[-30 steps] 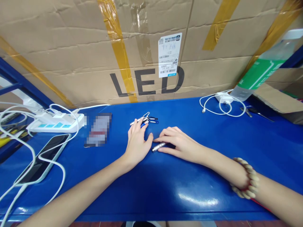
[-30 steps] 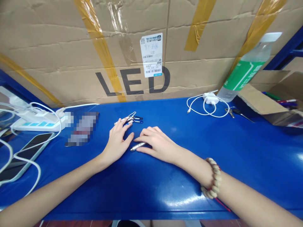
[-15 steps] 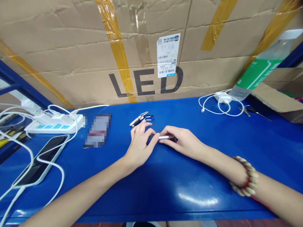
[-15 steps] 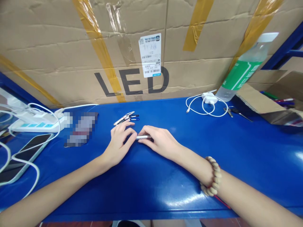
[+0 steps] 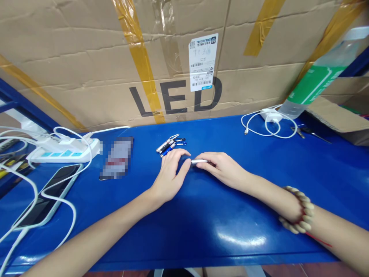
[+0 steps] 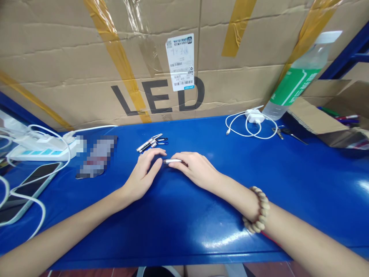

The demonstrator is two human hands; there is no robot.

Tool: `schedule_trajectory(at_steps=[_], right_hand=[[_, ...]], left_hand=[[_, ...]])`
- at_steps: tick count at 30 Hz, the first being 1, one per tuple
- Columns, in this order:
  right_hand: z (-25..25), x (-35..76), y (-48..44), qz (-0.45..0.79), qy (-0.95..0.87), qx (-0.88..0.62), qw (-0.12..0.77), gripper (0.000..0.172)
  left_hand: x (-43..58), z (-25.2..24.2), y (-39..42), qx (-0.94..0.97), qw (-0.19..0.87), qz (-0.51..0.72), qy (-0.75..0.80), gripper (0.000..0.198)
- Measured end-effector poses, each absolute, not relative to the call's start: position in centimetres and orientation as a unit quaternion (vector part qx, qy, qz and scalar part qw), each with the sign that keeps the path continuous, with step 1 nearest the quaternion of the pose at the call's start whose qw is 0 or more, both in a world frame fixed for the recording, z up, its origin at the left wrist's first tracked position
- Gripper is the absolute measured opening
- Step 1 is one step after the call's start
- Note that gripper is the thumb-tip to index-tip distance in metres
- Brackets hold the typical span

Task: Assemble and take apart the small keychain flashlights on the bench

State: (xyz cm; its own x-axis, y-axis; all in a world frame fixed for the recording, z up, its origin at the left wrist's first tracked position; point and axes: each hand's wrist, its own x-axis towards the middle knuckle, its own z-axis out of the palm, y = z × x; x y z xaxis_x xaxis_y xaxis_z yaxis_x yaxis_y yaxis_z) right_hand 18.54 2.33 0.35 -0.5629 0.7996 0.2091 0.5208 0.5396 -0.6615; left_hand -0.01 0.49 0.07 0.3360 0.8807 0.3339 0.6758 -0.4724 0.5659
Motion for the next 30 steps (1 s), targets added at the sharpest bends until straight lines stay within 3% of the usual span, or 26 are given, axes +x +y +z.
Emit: schedule_trajectory(at_steps=[15,30], right_hand=[[0.14,18.78,2.67,0.263,-0.845,-0.407,0.228,0.03],[0.13,18.82,2.72,0.267,-0.844,-0.406,0.228,0.027]], left_hand=[[-0.13,0.4,0.17,0.758,0.235,0.34,0.504,0.037],[-0.16,0.34,0.14,0.761,0.244,0.338,0.498,0.039]])
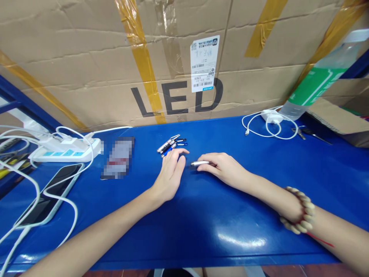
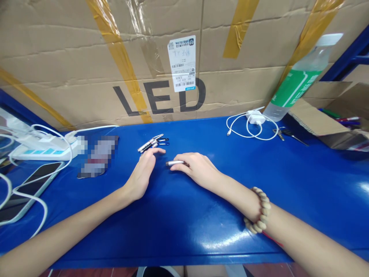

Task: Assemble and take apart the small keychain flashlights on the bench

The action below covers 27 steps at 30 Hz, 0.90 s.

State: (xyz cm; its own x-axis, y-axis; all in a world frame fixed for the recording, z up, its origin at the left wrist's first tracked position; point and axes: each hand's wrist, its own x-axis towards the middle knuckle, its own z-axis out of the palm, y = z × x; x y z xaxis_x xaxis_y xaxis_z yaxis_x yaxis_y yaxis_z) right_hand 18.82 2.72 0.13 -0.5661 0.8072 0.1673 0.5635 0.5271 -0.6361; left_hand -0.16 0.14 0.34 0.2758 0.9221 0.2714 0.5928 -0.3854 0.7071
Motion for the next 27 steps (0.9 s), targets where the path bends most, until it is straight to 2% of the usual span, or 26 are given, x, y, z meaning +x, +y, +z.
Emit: schedule_trajectory(at_steps=[27], right_hand=[[0.28,18.83,2.6,0.26,-0.842,-0.422,0.213,0.032]], left_hand=[[-0.15,0.36,0.14,0.762,0.241,0.33,0.503,0.041]])
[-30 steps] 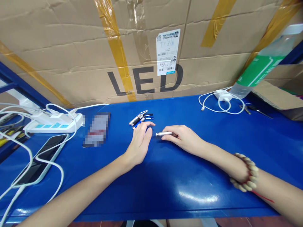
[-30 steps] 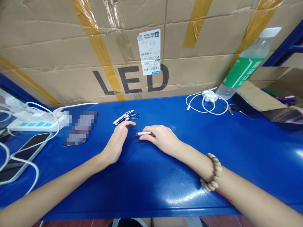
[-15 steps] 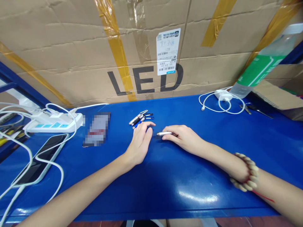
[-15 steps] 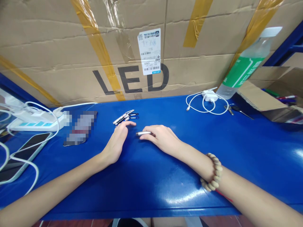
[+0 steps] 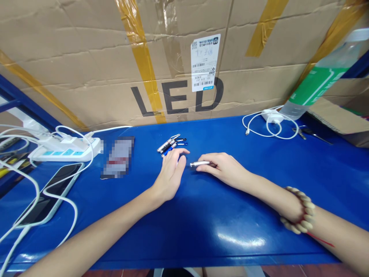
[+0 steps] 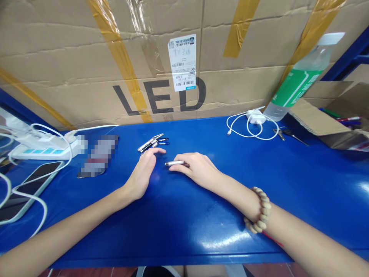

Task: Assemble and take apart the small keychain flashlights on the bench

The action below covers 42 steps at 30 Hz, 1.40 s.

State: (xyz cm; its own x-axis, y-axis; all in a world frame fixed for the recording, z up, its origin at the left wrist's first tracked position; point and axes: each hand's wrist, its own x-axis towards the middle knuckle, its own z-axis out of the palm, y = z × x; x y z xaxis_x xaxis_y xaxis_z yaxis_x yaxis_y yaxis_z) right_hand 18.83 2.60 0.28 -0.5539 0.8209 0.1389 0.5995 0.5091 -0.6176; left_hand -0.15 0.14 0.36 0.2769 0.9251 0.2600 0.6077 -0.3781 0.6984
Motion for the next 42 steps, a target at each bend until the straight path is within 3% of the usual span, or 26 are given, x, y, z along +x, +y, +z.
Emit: schedule_trajectory(at_steps=[42], right_hand=[[0.09,18.9,2.57,0.251,-0.853,-0.405,0.213,0.026]], left_hand=[[-0.14,0.3,0.22,0.764,0.241,0.326,0.502,0.037]])
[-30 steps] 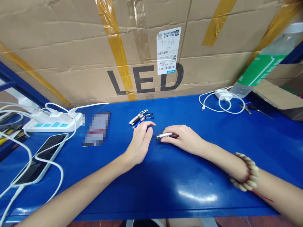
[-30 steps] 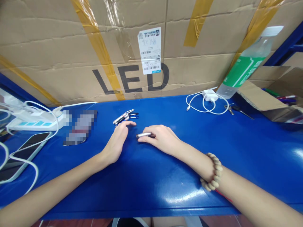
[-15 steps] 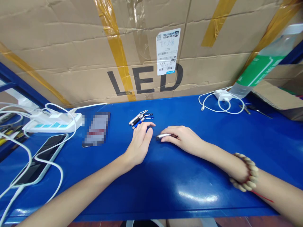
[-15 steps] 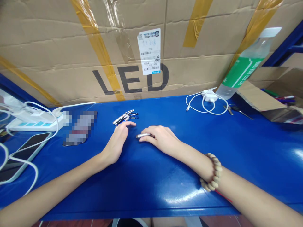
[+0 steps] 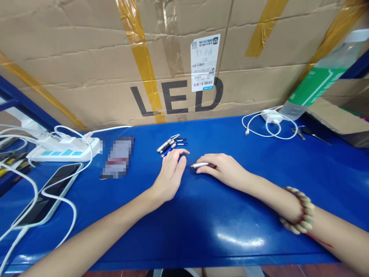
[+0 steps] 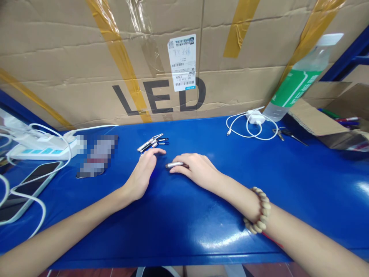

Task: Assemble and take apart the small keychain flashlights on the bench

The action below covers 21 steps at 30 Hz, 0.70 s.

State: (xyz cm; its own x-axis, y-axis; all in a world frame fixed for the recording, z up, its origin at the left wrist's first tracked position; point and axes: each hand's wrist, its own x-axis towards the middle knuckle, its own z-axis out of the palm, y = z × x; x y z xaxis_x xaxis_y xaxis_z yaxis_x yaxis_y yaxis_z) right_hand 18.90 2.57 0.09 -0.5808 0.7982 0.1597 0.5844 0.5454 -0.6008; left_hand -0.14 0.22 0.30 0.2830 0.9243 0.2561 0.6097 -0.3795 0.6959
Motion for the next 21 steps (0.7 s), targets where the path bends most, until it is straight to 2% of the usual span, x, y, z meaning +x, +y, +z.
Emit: schedule_trajectory(at_steps=[21], right_hand=[[0.07,18.95,2.64,0.256,-0.854,-0.394,0.223,0.026]], left_hand=[[-0.14,0.29,0.23,0.766,0.24,0.324,0.5,0.036]])
